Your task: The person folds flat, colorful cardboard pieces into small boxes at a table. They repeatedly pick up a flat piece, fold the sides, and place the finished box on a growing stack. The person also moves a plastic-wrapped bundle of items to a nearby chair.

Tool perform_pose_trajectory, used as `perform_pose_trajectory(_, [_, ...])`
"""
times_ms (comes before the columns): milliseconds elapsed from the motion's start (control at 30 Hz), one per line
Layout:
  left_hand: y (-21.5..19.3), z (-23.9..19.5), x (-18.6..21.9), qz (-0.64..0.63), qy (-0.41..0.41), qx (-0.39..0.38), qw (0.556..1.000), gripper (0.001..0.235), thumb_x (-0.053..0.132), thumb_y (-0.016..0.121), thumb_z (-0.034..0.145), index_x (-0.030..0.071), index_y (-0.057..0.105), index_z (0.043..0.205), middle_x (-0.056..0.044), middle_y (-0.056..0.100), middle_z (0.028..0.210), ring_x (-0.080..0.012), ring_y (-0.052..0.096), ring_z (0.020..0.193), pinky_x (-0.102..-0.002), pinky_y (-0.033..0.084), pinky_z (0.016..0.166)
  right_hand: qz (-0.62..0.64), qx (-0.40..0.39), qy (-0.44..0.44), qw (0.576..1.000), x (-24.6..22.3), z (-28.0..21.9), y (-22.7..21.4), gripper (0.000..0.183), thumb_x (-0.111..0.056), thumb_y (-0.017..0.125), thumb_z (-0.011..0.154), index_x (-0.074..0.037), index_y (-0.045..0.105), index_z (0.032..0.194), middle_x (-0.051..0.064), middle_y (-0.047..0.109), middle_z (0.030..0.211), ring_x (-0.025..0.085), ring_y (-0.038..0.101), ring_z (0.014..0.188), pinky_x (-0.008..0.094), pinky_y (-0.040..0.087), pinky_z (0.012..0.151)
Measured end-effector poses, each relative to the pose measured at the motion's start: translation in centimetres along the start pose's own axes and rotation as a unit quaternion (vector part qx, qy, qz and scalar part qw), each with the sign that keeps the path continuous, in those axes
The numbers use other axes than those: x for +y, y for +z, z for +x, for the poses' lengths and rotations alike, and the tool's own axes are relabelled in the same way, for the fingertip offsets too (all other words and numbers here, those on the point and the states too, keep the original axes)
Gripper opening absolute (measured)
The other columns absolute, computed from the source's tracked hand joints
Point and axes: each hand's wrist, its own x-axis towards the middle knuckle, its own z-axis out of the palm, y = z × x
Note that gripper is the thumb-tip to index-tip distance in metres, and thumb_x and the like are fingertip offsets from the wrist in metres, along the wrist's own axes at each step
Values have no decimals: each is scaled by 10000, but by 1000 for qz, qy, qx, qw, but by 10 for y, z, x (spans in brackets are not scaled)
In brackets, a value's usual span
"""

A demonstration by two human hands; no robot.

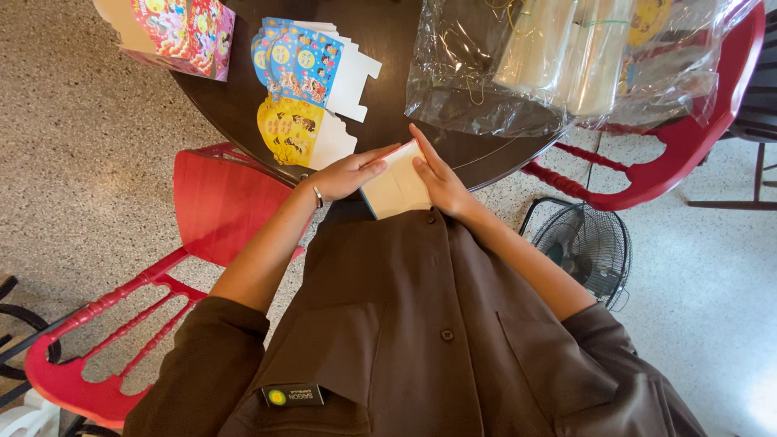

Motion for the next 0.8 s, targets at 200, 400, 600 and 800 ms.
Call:
perform_pose_trajectory(200, [0,-18,1,12,51,53,997,521,312,450,1102,80,416,1568,-60,475,1597,-144,431,1449,-304,322,1191,-33,-26,38,998,-5,-23,-4,668,-238,405,1112,-75,54,1656,121,163,1727,190,194,1557,316,181,1240])
perform_pose_trajectory(400, [8,-35,-8,-7,89,93,992,481,218,511,1076,78,466,1534,-82,476,1567,-197,423,1459,-339,323,1197,-4,-36,33,999,6,-39,-3,663,-225,407,1117,-71,56,1658,116,159,1733,193,166,1581,323,163,1262])
perform_pose_trajectory(600, [15,-26,-9,6,167,230,959,436,173,568,1061,55,546,1481,-118,547,1527,-228,470,1447,-353,333,1218,-24,-17,2,1000,0,-18,-1,650,-180,420,1104,-29,106,1654,120,232,1713,195,231,1557,325,198,1249])
perform_pose_trajectory(800, [14,-6,11,-63,193,446,872,416,261,540,1054,35,551,1403,-94,630,1391,-199,605,1233,-339,459,1082,245,78,11,966,-34,9,-1,526,-148,477,1111,18,368,1599,142,475,1567,174,519,1356,319,422,1133])
